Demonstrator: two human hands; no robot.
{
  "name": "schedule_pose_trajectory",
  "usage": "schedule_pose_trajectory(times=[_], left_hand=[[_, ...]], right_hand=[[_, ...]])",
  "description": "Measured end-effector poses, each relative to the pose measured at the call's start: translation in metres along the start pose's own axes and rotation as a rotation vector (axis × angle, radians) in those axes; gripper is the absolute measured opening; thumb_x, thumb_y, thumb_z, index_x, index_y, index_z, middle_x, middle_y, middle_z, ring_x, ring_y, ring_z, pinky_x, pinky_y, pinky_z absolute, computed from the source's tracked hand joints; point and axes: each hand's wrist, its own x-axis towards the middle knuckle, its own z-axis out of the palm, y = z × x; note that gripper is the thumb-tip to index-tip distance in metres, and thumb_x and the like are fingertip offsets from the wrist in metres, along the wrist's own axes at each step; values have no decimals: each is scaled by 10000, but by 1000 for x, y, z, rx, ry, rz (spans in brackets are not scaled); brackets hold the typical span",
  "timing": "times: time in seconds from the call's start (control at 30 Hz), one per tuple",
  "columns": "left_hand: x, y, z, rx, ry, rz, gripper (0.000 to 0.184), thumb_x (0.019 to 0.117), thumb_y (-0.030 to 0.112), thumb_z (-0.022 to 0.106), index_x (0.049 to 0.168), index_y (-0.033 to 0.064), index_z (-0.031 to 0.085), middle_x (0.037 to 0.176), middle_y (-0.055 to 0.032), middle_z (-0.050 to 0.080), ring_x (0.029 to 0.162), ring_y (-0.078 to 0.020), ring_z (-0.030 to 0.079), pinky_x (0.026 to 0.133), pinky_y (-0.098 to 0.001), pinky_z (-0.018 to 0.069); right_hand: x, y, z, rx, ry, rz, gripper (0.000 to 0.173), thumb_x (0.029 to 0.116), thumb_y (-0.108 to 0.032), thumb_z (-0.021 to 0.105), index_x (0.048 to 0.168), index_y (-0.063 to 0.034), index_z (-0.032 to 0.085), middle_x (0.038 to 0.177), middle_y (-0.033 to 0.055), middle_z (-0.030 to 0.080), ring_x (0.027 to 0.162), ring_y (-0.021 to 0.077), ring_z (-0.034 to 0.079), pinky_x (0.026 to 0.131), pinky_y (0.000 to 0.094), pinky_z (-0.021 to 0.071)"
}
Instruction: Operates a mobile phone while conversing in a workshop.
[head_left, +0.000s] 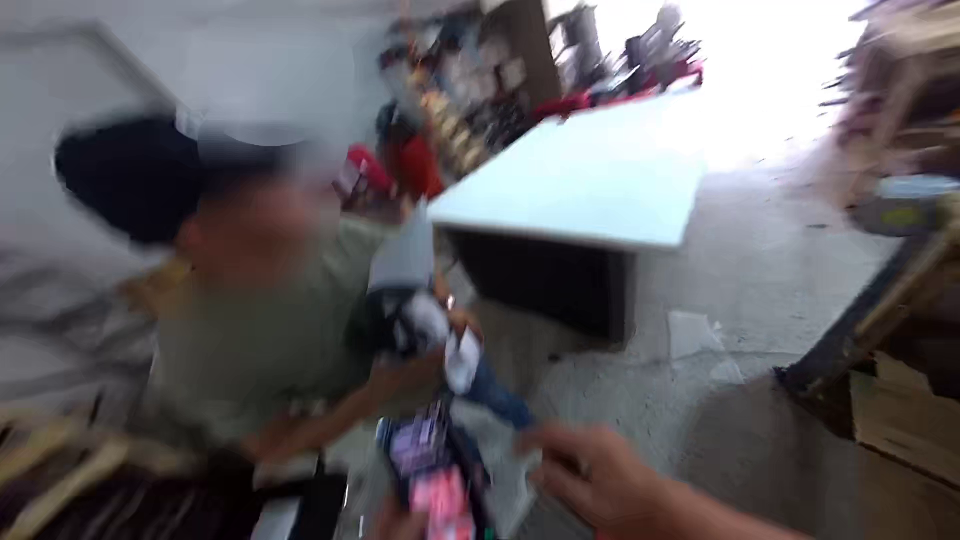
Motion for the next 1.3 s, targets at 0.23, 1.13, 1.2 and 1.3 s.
schedule_pose_trajectory(times=[0.23,1.13,1.2,1.3], left_hand=[[41,-37,35,-169,-67,45,370,1094,229,376,1351,77,595,1206,-162,689,1058,-234,712,889,-443,614],[12,-46,6,-155,-217,-104,365,1011,67,408,1329,46,587,1150,-191,697,979,-239,731,829,-436,627],[10,-46,8,-137,-220,-118,418,952,0,403,1325,49,585,1147,-188,697,961,-236,731,812,-434,627],[8,-49,12,-138,-203,-126,343,1060,111,376,1309,55,605,1142,-186,698,971,-236,728,813,-435,627]], right_hand=[[-3,27,6,-105,-254,145,947,929,-547,697,1656,-261,160,982,-75,706,688,24,652,599,262,598],[-61,3,46,-72,-88,334,777,1001,-451,648,1642,-315,231,949,-84,722,711,25,669,665,261,613],[-64,2,45,-77,-74,328,779,1000,-440,653,1642,-306,233,941,-86,721,705,22,666,659,253,610],[-69,0,43,-78,-65,334,774,1002,-429,653,1641,-311,233,934,-92,720,707,18,665,659,250,608]])
